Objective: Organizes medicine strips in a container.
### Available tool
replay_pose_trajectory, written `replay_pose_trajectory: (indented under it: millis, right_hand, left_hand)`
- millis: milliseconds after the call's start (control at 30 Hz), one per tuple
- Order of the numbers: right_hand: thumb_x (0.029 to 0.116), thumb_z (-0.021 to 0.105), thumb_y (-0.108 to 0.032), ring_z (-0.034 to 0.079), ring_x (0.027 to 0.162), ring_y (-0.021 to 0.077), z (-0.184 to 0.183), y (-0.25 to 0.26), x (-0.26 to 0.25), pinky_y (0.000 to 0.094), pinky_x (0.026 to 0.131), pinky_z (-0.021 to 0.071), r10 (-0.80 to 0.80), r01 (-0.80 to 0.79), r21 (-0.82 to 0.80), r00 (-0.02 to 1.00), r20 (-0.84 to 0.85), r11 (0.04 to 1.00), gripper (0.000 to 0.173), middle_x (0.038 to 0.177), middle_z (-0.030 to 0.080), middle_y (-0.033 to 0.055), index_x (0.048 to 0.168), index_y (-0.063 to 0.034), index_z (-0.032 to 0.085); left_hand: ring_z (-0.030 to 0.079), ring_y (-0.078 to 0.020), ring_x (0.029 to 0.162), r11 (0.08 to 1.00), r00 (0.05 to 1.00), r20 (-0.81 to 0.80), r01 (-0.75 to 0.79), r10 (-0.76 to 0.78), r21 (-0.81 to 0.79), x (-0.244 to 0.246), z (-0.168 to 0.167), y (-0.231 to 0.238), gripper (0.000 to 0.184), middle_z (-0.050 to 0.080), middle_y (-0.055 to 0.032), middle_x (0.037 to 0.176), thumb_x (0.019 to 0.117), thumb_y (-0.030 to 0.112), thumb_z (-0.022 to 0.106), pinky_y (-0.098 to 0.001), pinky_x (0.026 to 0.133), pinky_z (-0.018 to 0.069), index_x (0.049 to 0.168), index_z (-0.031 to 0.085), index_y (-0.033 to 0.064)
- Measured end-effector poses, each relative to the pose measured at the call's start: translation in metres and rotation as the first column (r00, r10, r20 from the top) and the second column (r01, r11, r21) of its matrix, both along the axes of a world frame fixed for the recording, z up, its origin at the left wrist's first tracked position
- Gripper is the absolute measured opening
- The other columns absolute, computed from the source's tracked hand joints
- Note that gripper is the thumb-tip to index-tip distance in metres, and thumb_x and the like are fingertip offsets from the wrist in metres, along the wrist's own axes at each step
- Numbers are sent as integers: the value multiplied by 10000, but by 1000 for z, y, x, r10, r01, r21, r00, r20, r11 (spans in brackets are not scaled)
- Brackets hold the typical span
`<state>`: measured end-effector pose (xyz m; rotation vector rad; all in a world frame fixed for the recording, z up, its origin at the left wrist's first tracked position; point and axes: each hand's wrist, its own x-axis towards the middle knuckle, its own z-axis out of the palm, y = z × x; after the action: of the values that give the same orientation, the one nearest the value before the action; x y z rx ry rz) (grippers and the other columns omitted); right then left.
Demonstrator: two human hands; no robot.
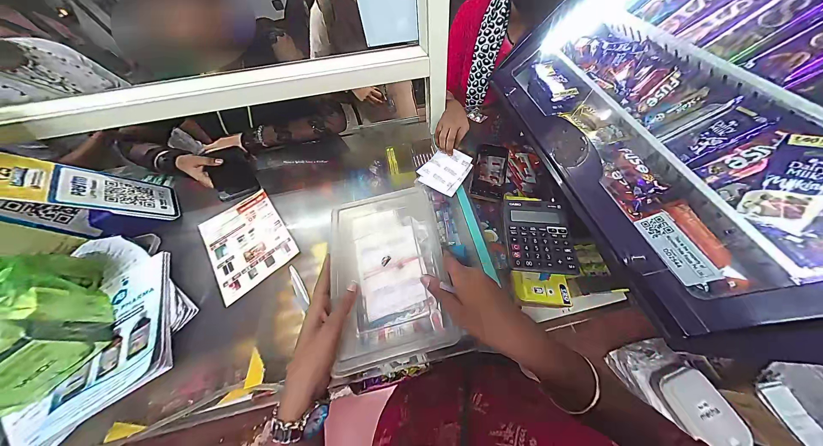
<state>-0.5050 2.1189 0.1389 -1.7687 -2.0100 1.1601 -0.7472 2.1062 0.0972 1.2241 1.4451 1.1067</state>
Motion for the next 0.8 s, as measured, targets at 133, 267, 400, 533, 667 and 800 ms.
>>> replay_pose_trajectory:
  millis: [133, 267, 400, 533, 667, 800]
  right_hand:
    - [1097, 382, -458, 675, 1025, 376, 3, 0, -2, 535, 941, 519, 66, -67, -32, 997, -38, 997, 726, 1105, 685, 235, 1625, -10, 164]
    - [1082, 439, -427, 656, 1176, 321, -25, 3, 6, 493, 1036, 496, 11, -7, 16, 963, -268, 1000, 728, 1327, 635, 237, 1636, -42, 166]
    - [1051, 497, -469, 591, 1304, 304, -36, 20, 11, 500, 1101, 456, -30, 38, 17, 934, -357, 999, 777, 1474, 549, 201, 1639, -75, 178]
    - [1056, 507, -424, 571, 1323, 306, -41, 39, 11, 492, 1110, 443, -52, 26, -63, 892, -449, 998, 737, 1466, 542, 223, 1637, -91, 199]
    - [1061, 499, -364, 590, 1286, 312, -42, 39, 2, 494, 1065, 474, -142, 87, -126, 826, -546, 988, 691, 1462, 537, 233, 1636, -107, 214]
    - [1031, 558, -327, 642, 1061, 218, -45, 30, -4, 394, 854, 533, -263, 199, -173, 746, -612, 965, 667, 1416, 559, 187, 1608, -110, 303]
  left_hand:
    - [646, -64, 1166, 1000, 981, 193, -18, 19, -8, -8, -3, 2, 619, 497, -78, 1519, 1048, 123, 442, -228, 931, 565, 1624, 214, 98]
    - [615, -39, 1167, 998, 998, 35, -56, 56, -18, -3, -2, 13, 565, 501, -95, 1491, 1052, 198, 462, -218, 939, 535, 1579, 298, 78]
    - [615, -90, 1190, 1000, 999, -44, -11, 10, -17, -6, 5, 44, 543, 499, -128, 1491, 1066, 208, 474, -274, 967, 536, 1570, 314, 87]
    - [669, -141, 1076, 984, 988, 135, -49, 73, -171, -3, 6, 67, 539, 606, -106, 1356, 1075, 264, 464, -330, 885, 572, 1585, 312, 176]
    - [715, -105, 909, 975, 934, 324, -84, 150, -208, 3, 8, 58, 431, 708, -69, 1106, 1083, 255, 432, -288, 750, 612, 1487, 417, 105]
    - [600, -82, 1163, 993, 960, 265, -68, 93, -100, 1, -4, 53, 557, 534, -105, 1441, 1070, 243, 424, -272, 952, 516, 1592, 280, 115]
